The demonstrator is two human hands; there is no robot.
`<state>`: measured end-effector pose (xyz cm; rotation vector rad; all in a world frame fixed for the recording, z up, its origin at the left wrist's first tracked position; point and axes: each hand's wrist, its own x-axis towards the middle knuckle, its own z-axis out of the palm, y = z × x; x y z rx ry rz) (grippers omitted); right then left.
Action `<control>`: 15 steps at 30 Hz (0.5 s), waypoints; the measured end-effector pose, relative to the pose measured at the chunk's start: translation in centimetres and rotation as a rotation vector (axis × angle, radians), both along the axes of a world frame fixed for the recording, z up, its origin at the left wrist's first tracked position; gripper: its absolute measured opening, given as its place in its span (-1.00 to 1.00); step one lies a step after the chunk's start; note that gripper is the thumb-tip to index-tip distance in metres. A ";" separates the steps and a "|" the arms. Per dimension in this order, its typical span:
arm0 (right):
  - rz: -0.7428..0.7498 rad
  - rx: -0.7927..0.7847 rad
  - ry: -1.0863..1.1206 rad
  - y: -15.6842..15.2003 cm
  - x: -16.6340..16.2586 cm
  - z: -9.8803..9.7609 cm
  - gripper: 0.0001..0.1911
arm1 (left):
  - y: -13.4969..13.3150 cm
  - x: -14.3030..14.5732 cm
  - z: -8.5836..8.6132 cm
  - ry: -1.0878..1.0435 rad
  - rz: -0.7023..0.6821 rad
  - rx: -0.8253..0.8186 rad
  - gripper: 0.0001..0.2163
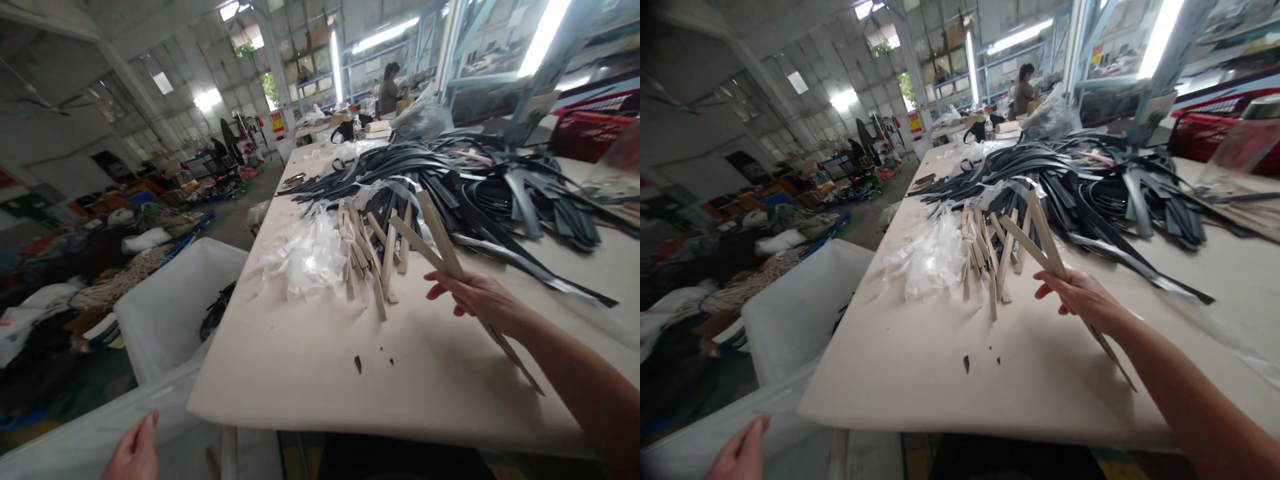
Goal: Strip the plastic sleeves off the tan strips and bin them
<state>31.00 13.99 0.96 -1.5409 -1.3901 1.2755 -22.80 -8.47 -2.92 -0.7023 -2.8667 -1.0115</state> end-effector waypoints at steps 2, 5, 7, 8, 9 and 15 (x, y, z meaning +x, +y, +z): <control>0.015 -0.015 0.076 -0.1 -0.4 -0.5 -0.53 | 3.0 1.0 1.4 0.038 -0.023 0.166 -0.84; 0.034 -0.036 0.180 -0.6 -0.9 -1.2 -0.47 | 8.4 7.2 3.2 0.031 -0.377 0.417 -0.79; 0.038 -0.048 0.229 -1.3 -1.3 -1.3 -0.44 | 12.1 13.0 3.3 0.059 -0.793 0.385 -0.84; 0.040 -0.053 0.246 -1.7 -1.5 -1.3 -0.44 | 13.9 15.9 3.1 0.091 -1.009 0.363 -0.83; 0.044 -0.061 0.258 -2.2 -1.7 -1.2 -0.43 | 15.6 18.6 2.6 0.120 -1.192 0.315 -0.74; 0.036 -0.065 0.252 -4.6 -1.4 -0.8 -0.42 | 21.9 26.5 0.4 0.100 -1.497 0.220 -0.81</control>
